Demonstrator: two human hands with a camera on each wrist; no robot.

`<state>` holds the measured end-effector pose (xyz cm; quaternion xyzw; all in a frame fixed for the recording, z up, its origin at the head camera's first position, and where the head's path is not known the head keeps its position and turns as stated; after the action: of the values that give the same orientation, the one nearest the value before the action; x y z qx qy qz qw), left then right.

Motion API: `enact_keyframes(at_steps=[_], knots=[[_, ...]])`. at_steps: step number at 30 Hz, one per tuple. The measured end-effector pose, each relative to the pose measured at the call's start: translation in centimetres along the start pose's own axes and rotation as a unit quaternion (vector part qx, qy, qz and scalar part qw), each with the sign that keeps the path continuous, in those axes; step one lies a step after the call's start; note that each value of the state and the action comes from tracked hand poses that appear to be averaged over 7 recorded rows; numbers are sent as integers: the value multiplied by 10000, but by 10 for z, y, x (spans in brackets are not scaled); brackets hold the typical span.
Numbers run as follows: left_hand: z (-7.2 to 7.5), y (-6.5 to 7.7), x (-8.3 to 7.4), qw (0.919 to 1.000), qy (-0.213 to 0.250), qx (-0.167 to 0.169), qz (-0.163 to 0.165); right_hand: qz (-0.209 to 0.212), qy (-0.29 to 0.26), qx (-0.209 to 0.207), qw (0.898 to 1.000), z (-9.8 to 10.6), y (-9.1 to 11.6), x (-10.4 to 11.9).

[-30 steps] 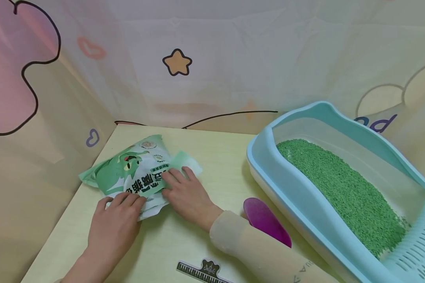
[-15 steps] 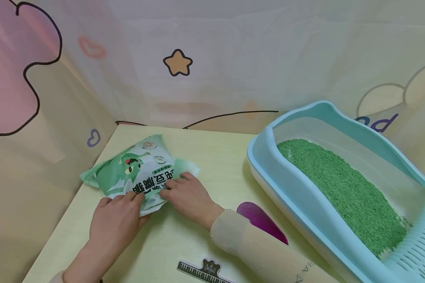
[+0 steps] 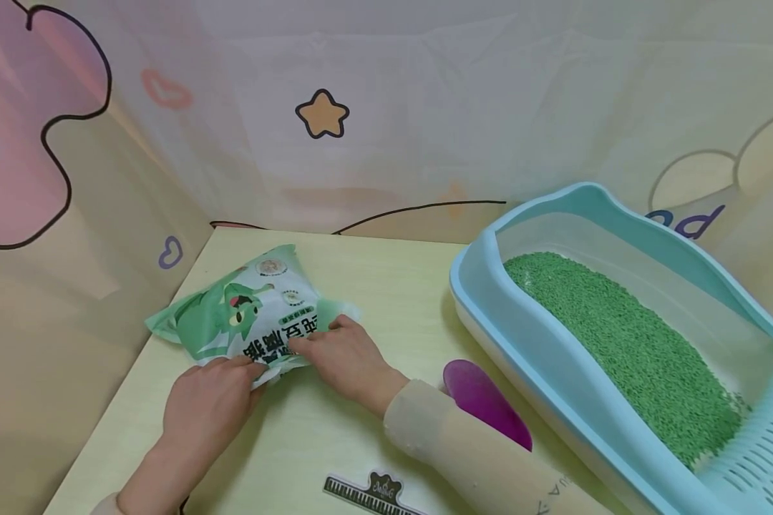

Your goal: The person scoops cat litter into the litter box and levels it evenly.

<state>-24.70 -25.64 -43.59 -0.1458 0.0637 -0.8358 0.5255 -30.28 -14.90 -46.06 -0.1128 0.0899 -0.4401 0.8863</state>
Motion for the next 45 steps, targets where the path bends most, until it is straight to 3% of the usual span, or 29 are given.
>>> enact_keyframes(at_steps=[5, 11, 16, 21, 23, 28, 33, 40, 45], knots=[[-2, -2, -1, 9999, 118, -77, 10, -108, -163, 382, 9991, -3, 2, -4], [-4, -1, -2, 9998, 39, -201, -42, 292, -447, 1020, 9933, -2, 12, -4], [-6, -1, -3, 9998, 79, -173, -32, 447, -443, 1092, 9920, 8, 24, -11], [-7, -3, -4, 9998, 177, -108, -7, 85, -558, 1123, 9921, 29, 41, -22], [-7, -3, -4, 9998, 173, -67, -8, -97, -726, 1574, 9848, 31, 52, -24], [-8, -3, -4, 9999, 117, -25, 12, -221, -814, 2837, 9552, 17, 85, -18], [-8, -2, -3, 9998, 163, -39, 70, -168, -661, 3094, 9485, 4, 100, -10], [-10, -1, -2, 9996, 234, 86, 119, -12, -362, 3615, 9317, -14, 116, -3], [-9, -1, -2, 9997, 217, 30, 101, 45, -406, 3705, 9279, -19, 120, -2]])
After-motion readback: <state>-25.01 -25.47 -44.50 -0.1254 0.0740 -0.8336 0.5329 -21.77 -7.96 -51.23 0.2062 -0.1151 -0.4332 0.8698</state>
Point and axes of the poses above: each hand's wrist, its own y-axis away from the middle knuckle, its own z-axis out of the back of the hand, x = y × z, the point moved 9 cm from there along -y, towards the middle knuckle, and after that the axes turned 13 degrees about -z, right-handed, at the moved point
